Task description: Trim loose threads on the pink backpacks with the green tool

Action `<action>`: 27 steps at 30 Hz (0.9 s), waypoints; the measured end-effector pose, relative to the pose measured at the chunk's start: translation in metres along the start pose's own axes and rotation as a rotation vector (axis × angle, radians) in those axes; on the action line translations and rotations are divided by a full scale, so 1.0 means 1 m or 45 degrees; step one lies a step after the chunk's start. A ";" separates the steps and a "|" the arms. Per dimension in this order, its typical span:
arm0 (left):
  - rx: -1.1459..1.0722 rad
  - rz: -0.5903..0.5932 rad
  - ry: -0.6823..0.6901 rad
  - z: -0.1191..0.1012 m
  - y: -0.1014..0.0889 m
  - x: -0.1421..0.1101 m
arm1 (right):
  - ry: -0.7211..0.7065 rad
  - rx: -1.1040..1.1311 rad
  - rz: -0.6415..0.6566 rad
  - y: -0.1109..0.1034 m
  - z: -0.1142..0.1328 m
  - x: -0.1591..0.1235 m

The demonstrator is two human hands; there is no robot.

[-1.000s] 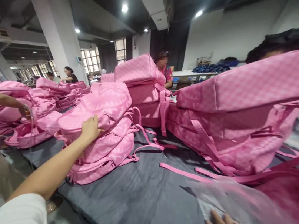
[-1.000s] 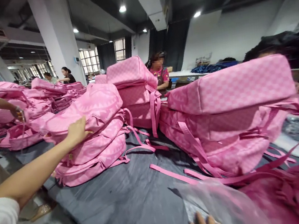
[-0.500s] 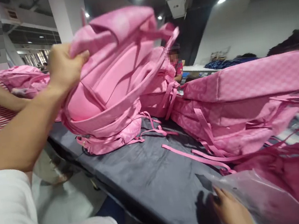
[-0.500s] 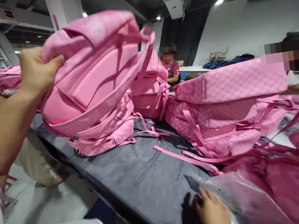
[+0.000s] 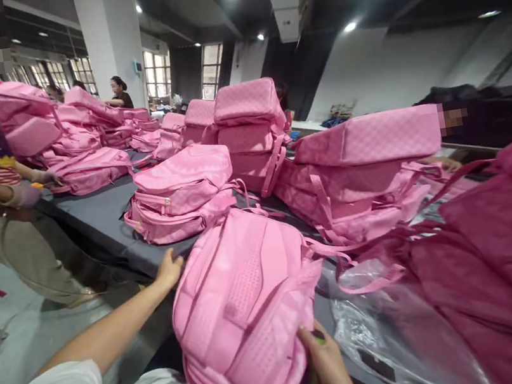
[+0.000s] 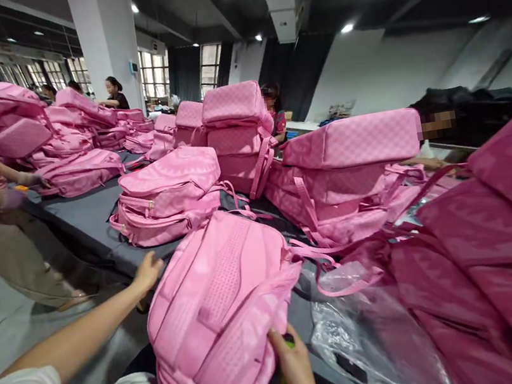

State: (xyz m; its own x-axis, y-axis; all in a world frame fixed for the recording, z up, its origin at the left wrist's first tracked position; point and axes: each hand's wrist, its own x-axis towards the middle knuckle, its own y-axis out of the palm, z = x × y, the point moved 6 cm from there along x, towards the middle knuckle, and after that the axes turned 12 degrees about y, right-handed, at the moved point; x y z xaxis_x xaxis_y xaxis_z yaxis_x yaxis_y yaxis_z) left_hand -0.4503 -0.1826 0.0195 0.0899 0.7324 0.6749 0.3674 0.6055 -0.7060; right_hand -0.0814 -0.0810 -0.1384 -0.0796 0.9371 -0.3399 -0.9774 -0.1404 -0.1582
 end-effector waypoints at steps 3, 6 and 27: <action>0.027 0.028 -0.119 0.004 0.023 -0.012 | 0.009 -0.071 -0.019 0.015 -0.007 0.000; -0.085 0.325 0.154 -0.033 0.085 -0.022 | -0.077 -0.124 -0.058 0.027 0.009 0.003; -0.077 0.818 1.139 -0.088 0.247 0.148 | -1.585 -0.958 0.079 0.121 0.069 -0.046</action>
State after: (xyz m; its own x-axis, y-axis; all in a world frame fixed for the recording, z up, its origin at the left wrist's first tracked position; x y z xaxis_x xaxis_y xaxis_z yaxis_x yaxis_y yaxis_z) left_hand -0.2649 0.0481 -0.0364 0.9091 0.4006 0.1144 0.0543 0.1585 -0.9859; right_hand -0.2095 -0.1191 -0.0783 -0.6141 0.5337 0.5814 -0.6656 0.0456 -0.7449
